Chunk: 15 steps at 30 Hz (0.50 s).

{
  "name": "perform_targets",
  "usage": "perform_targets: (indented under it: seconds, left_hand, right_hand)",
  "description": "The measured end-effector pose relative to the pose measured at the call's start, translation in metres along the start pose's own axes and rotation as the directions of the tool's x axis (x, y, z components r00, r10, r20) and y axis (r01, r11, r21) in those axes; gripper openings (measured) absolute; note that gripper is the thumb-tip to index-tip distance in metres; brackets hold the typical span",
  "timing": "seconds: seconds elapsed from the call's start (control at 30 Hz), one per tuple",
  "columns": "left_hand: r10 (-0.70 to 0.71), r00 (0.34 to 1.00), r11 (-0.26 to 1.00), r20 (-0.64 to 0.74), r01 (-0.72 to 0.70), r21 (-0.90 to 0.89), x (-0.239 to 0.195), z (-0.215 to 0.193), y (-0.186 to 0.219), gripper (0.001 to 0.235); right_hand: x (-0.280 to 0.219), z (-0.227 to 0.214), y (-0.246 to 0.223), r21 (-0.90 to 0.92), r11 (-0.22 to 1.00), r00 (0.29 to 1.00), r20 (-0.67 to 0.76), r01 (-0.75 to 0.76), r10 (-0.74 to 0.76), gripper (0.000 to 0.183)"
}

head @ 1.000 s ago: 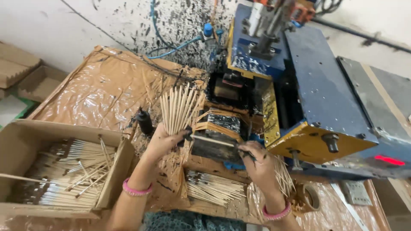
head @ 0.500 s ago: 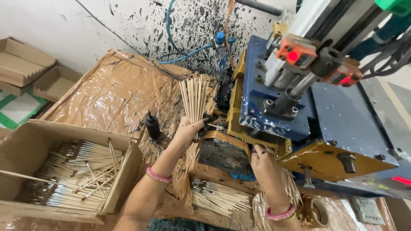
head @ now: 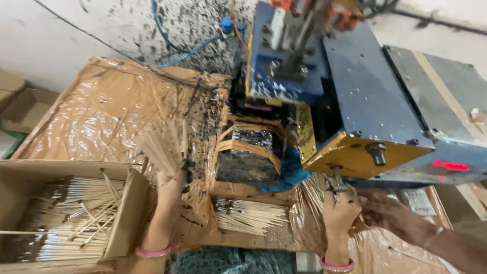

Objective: Operating a machine to process bundles of thin wooden sticks, likely for incense production, including feeding bundles into the machine and collecting them.

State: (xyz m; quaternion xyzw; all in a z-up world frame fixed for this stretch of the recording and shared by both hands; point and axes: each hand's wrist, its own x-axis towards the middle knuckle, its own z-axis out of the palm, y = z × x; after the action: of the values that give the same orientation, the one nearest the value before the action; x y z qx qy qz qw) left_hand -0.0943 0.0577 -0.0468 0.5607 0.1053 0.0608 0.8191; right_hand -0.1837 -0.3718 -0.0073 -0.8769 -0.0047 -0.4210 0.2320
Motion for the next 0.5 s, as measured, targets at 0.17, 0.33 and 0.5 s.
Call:
perform_targets:
  seconds: [0.17,0.33,0.5]
  left_hand:
    - [0.083,0.935,0.994,0.345,-0.102,0.038,-0.026,0.004,-0.014,0.017]
    - [0.179,0.627,0.901,0.758,-0.414,0.129,-0.045,0.055,0.037,0.042]
    - [0.184,0.738,0.94,0.65,-0.326,0.104,0.014,0.034,0.067,0.035]
  right_hand:
    - [-0.014,-0.018,-0.049,0.072,0.971,0.974,0.044,-0.226,0.224,0.037]
    - [-0.037,0.043,-0.046,0.569,0.64,0.818,0.548,-0.517,0.173,0.055]
    - [0.041,0.053,-0.074,0.757,0.532,0.891,0.454,-0.38,-0.01,0.023]
